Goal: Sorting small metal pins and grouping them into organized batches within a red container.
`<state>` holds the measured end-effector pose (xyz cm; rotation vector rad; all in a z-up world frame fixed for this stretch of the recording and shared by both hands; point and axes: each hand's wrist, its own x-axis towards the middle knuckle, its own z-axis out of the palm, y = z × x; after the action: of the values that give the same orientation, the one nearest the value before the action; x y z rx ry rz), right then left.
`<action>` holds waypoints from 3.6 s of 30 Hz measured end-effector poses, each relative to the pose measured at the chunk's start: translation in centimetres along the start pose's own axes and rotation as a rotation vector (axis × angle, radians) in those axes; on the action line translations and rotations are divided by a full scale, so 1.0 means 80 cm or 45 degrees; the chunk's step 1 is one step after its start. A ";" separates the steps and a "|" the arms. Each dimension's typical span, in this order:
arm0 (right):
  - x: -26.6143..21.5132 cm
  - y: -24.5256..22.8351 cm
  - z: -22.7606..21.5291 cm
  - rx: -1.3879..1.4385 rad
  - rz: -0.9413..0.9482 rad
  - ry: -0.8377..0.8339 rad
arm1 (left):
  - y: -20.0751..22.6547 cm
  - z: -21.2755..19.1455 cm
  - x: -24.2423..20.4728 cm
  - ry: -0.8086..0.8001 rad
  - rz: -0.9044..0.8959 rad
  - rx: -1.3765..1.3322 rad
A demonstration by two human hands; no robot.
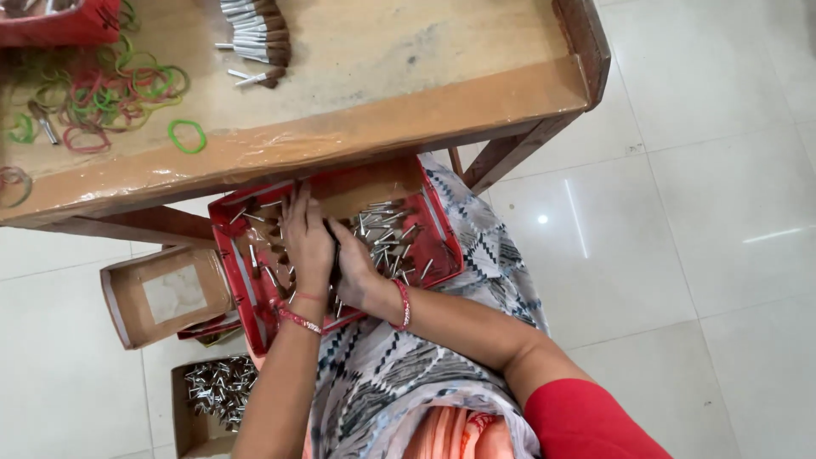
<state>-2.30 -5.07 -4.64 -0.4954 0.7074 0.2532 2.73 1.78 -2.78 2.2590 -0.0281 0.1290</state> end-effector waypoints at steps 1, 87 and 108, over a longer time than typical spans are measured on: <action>0.007 0.004 -0.012 0.003 0.001 0.007 | 0.024 -0.006 -0.029 -0.007 -0.003 -0.001; 0.015 -0.042 -0.010 0.476 0.048 -0.574 | 0.116 -0.086 -0.081 0.084 0.296 -0.007; 0.015 -0.036 -0.005 0.498 0.082 -0.509 | 0.066 -0.019 -0.051 0.266 -0.130 -1.286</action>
<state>-0.56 -7.69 -4.69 -0.0428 0.3671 0.2567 -1.83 -0.53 1.82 1.2293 0.1110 0.2325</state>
